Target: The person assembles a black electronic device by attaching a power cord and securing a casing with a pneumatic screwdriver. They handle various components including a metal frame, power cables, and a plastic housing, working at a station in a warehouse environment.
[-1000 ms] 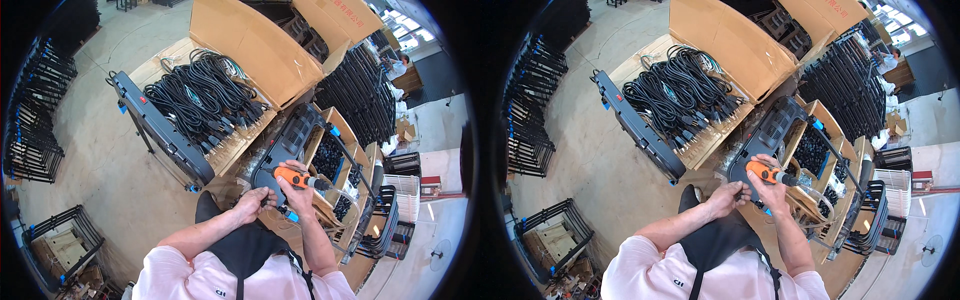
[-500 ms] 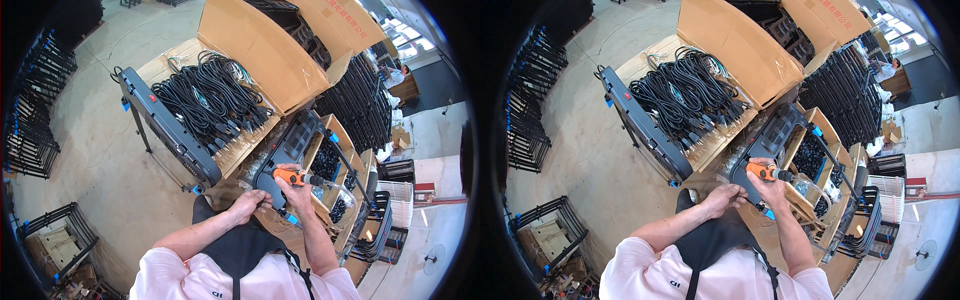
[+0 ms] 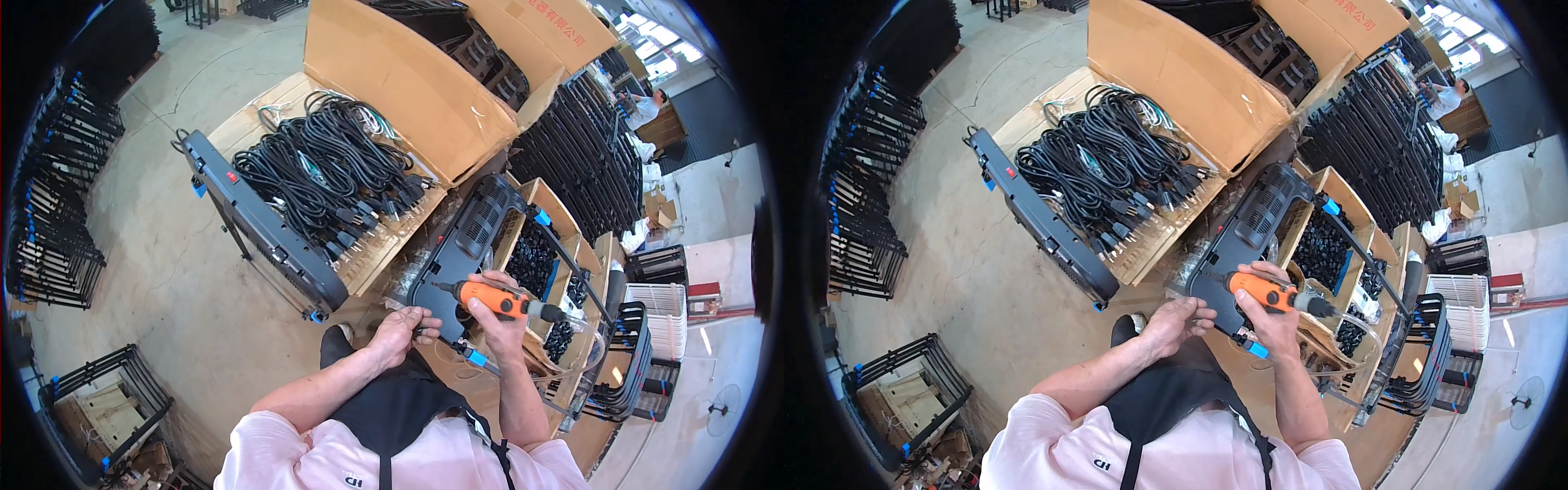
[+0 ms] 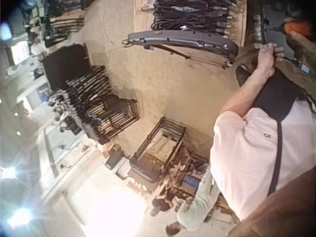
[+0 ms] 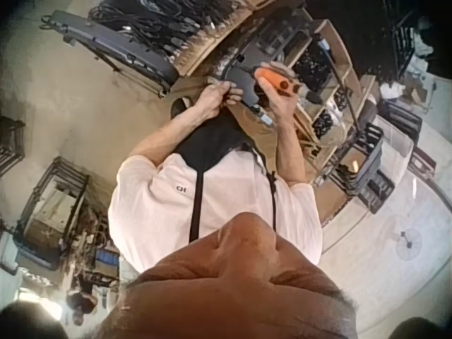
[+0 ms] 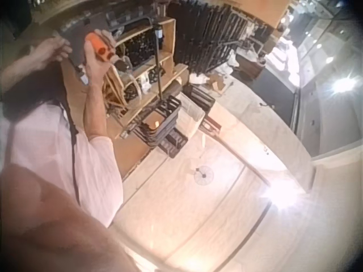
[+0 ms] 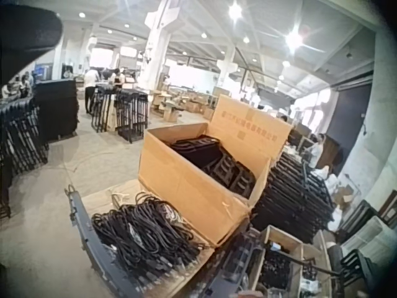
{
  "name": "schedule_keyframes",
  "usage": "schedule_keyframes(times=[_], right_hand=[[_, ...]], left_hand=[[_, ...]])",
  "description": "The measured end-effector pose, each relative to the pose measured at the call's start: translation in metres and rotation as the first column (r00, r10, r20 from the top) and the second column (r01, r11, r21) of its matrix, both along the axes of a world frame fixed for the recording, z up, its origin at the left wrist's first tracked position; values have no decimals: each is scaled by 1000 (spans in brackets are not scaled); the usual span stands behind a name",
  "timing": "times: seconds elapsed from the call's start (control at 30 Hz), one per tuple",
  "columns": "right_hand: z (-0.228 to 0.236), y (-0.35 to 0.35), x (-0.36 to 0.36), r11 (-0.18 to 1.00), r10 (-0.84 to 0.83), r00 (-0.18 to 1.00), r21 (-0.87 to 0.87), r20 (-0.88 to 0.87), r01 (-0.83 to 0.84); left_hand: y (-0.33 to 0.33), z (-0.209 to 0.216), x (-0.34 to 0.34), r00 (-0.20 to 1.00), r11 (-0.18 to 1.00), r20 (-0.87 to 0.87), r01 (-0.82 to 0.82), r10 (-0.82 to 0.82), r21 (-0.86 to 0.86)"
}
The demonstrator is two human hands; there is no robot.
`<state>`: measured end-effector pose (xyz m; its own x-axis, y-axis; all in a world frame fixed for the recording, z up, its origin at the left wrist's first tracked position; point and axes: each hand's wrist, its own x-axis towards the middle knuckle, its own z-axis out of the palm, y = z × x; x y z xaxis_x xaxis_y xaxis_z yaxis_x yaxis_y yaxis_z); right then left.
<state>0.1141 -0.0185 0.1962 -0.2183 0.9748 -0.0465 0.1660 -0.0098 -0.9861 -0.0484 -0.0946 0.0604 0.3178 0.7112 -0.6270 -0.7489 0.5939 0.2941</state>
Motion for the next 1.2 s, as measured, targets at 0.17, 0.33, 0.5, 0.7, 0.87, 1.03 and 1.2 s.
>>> schedule_keyframes(times=[0.17, 0.33, 0.5, 0.7, 0.87, 1.03, 1.2], right_hand=[[13, -3, 42, 999, 3, 998, 52, -65, 1], [14, 12, 88, 998, -24, 995, 64, -97, 30], [10, 43, 139, 996, -42, 991, 69, -123, 51], [7, 83, 198, 995, -43, 984, 82, -174, 58], [-1, 114, 226, 993, -82, 986, 77, -144, 94], [-5, 157, 233, 981, -183, 971, 35, -151, 190], [3, 226, 233, 961, -245, 968, 118, -52, 250]], left_hand=[[27, 5, 21, 996, 999, 71, -49, 48, 5], [71, 9, 62, 990, 994, 106, -83, 90, -74], [118, 17, 112, 983, 989, 141, -101, 115, -105], [168, 30, 163, 992, 996, 119, -24, 34, -82], [205, 21, 203, 993, 992, 112, -13, 27, -126], [243, 24, 229, 994, 993, 105, -12, 24, -114], [249, 13, 228, 987, 993, 125, 109, -104, -34]])
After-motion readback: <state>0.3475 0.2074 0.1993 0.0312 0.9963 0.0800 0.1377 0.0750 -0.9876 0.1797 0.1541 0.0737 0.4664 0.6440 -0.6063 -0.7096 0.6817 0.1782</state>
